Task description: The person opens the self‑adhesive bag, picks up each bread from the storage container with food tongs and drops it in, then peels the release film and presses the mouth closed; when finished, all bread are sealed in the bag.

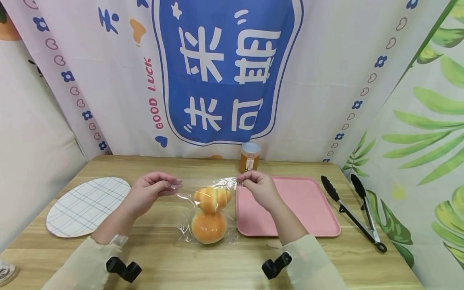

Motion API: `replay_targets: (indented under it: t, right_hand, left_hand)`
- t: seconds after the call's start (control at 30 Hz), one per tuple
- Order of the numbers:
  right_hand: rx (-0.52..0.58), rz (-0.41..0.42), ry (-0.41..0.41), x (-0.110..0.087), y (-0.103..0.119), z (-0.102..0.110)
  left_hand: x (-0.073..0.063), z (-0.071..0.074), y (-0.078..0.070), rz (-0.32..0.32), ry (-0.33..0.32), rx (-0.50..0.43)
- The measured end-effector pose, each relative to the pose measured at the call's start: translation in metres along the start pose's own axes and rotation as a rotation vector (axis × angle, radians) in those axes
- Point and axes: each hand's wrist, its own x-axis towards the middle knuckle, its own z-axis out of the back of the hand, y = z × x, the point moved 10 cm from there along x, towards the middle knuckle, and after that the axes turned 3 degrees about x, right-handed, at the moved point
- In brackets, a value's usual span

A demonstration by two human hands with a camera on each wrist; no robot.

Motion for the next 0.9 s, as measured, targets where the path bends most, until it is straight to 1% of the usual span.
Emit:
replay_targets:
  t: [0.17,0.3,0.37,0.47,0.57,0.67,0.77,0.9]
  right_hand:
    - [0.008,0.015,0.027,-0.0009,0.0026,-0.0001]
    - [0.006,0.021,0.051,-0.0018,0.0039,-0.0011]
    - [-0.002,0.025,0.058,-0.0024,0.0049,-0.0012]
    - [-0.018,0.029,0.063,-0.0032,0.0060,-0.0005]
    - [0.000,0.026,0.070,-0.0048,0.0070,0.0005]
    - [0.038,0.017,0.080,-0.0066,0.0085,-0.0004]
    - [0.045,-0.017,0.063,-0.0069,0.0068,-0.0019]
    - [-0.006,-0.068,0.006,-0.0065,0.0005,-0.0006]
  left_hand:
    - [-0.0021,-0.0016,-0.0046,-0.018,0.011,0.013]
    - [-0.0031,-0.0020,-0.0077,-0.029,-0.017,0.003]
    - [-0.0031,-0.0014,-0.0071,-0.018,-0.044,0.026]
    - [-0.0031,-0.0003,-0.0052,-0.006,-0.082,0.091]
    - [-0.0028,0.0003,-0.0031,0.004,-0.097,0.136]
    - [-0.0022,0.0002,-0.0025,0.008,-0.104,0.148]
    - [-0.0030,-0.0003,-0.0031,0.013,-0.106,0.155]
    - [-0.0033,-0.0016,-0.0038,0.015,-0.095,0.167]
